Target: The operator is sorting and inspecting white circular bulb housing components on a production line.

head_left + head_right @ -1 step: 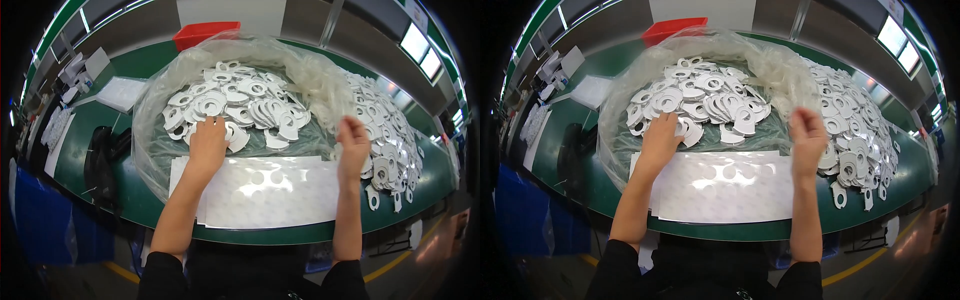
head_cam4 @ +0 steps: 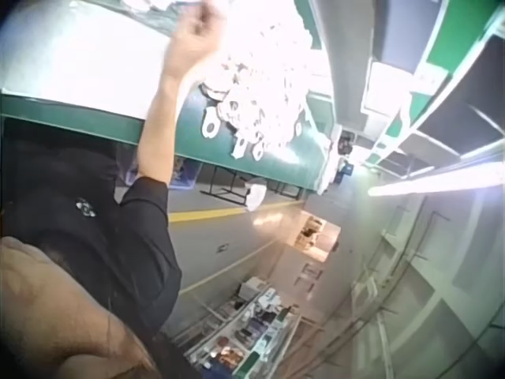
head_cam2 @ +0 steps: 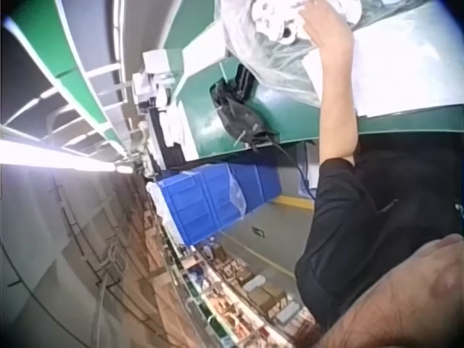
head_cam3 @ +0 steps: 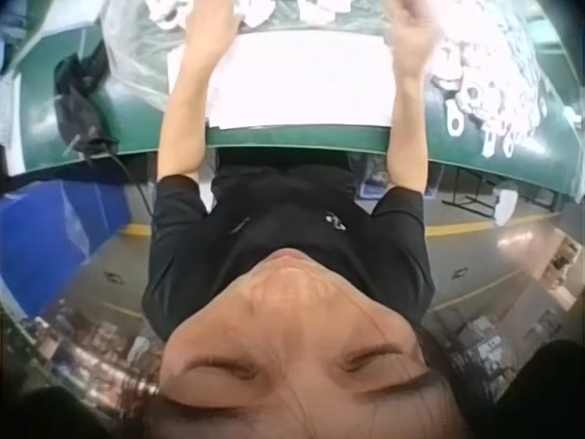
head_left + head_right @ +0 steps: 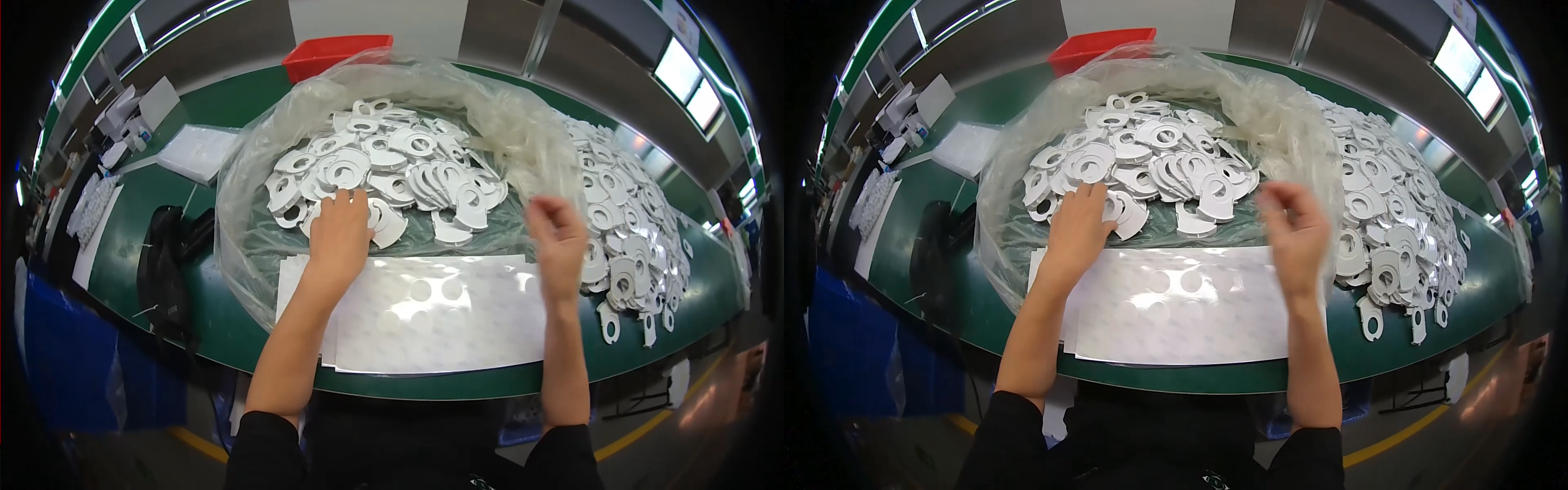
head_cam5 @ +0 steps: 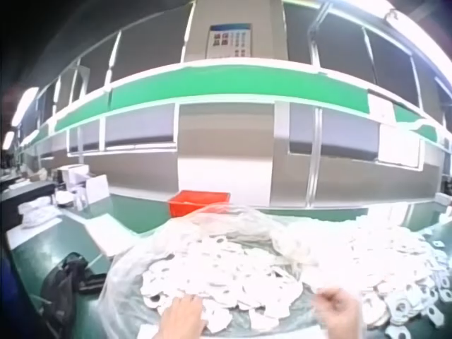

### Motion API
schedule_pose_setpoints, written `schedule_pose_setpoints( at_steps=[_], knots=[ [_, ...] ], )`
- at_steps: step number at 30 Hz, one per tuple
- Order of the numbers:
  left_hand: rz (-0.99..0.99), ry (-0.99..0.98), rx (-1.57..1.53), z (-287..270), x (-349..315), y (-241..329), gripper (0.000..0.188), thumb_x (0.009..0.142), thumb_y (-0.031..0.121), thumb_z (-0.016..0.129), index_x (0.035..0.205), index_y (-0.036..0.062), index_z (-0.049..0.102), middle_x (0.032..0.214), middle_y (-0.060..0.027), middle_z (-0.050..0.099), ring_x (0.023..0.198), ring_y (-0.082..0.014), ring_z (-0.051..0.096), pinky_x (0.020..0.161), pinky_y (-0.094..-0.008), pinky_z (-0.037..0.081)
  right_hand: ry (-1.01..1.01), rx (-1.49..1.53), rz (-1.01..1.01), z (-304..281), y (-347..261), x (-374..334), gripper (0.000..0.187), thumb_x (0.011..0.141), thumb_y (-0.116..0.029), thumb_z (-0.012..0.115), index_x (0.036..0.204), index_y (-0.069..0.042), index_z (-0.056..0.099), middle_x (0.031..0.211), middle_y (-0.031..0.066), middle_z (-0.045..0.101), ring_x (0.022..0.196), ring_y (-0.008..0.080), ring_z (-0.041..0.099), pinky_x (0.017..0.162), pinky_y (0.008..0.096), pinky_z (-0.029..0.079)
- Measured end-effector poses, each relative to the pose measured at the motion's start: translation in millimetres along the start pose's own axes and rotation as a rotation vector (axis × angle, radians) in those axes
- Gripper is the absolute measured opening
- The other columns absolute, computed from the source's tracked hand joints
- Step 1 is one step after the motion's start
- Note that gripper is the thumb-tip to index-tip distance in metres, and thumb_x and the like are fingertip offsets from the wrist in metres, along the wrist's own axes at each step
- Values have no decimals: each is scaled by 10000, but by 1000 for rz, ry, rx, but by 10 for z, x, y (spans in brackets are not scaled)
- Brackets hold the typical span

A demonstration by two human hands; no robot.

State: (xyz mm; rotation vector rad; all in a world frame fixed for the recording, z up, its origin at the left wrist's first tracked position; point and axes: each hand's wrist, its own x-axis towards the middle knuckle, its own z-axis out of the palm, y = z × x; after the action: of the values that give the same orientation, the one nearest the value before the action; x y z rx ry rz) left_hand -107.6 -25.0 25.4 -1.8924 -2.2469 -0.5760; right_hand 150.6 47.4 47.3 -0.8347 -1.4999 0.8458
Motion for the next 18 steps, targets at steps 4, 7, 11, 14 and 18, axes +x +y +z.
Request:
schedule_pose_setpoints(
  at_steps=[4,7,11,14,18],
  knots=[
    [-28,-13,36,-27,24,22,449,682,133,732,1048,18,497,957,-149,545,903,-308,559,699,-395,505,-714,-277,-315,435,-99,-419,151,753,-35,680,899,-59,652,838,67,635,731,218,600,656,306,478],
    [-77,46,-68,-82,95,100,532,684,142,716,1135,20,463,1003,-172,547,914,-318,563,693,-396,503,-999,-350,-349,532,-137,-629,173,779,-202,688,878,-71,632,798,68,582,800,263,569,667,358,477],
    [-55,18,-945,-72,115,277,555,764,183,666,1236,32,415,1036,-134,544,923,-263,581,709,-370,501,-1150,-315,-347,574,-189,-768,202,794,-240,666,894,-74,606,836,74,551,834,264,556,679,367,475],
    [-386,-610,-1942,12,-12,478,458,858,322,475,1245,78,442,1051,-113,565,935,-244,588,740,-401,496,-1205,-414,-349,599,-228,-840,245,794,-197,645,977,-71,543,930,85,522,922,272,530,696,363,469],
    [-524,-885,-2220,383,-57,546,512,903,457,323,1200,79,499,1085,-135,596,961,-252,586,739,-382,491,-1194,-446,-282,628,-306,-903,226,781,-166,650,946,-63,534,944,87,514,915,281,529,702,368,476]
  ],
)
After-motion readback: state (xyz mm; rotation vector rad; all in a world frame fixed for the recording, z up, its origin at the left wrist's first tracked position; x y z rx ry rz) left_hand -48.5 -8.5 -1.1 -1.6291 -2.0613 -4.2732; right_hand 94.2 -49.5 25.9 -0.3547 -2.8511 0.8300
